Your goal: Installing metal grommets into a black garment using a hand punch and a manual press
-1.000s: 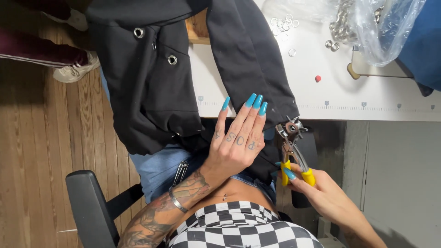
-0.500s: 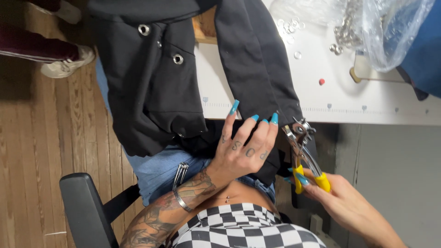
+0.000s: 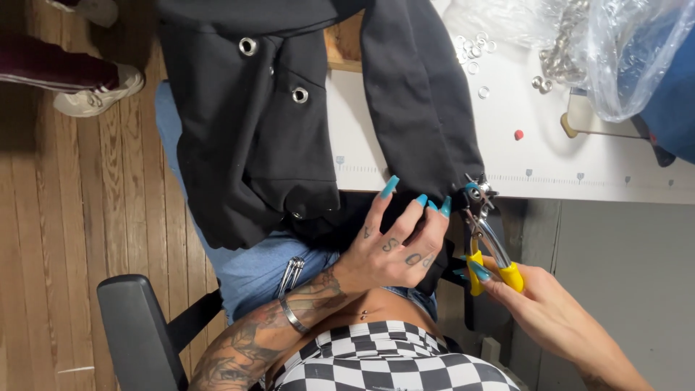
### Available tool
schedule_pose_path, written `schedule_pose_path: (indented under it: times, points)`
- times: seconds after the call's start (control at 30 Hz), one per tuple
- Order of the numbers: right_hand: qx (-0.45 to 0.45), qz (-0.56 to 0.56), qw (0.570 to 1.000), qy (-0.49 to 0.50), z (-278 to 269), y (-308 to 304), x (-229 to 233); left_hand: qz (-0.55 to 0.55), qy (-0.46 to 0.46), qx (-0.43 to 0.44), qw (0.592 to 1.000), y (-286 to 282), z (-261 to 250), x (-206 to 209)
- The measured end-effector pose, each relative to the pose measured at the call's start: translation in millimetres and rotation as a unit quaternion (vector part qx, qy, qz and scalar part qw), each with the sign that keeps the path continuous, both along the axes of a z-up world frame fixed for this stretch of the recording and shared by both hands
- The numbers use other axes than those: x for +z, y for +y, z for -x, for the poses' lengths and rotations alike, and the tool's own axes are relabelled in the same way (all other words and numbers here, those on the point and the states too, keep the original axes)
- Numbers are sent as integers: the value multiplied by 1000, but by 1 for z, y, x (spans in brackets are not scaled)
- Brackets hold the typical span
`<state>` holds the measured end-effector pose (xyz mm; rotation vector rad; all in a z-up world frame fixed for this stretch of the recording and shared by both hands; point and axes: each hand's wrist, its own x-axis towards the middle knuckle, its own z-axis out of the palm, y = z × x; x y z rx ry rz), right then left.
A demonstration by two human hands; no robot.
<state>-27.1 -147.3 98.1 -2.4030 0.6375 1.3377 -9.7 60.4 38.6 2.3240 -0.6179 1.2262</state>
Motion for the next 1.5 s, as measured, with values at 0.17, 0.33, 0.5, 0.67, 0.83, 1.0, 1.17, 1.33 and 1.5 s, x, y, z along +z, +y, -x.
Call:
schedule_pose_path:
  times: [0.17, 0.33, 0.5, 0.67, 0.83, 1.0, 1.17, 1.33, 1.5]
  points:
    - [25, 11, 1000, -11, -3, 5, -1, -6, -6, -7, 1000, 0, 1, -7]
    - [24, 21, 999, 6, -7, 17, -2, -10, 0, 0, 1000, 4, 1, -7]
    - [38, 48, 998, -22, -8, 21, 0, 0, 1, -30, 1000, 5, 1, -8]
    - [54, 54, 997, -10, -10, 22, -1, 3, 12, -28, 1000, 4, 2, -12]
    - [52, 39, 998, -18, -5, 17, -10, -4, 9, -6, 1000, 4, 3, -13]
    - [58, -2, 996, -61, 5, 1, -26, 19, 14, -23, 999, 6, 3, -13]
    - [48, 8, 997, -52, -1, 21, -14, 28, 37, -41, 998, 4, 8, -21]
    - [48, 4, 996, -69, 5, 21, -15, 7, 32, 1, 999, 4, 8, -19]
    - [29, 10, 996, -87, 12, 23, -14, -18, 7, 71, 997, 0, 3, -15]
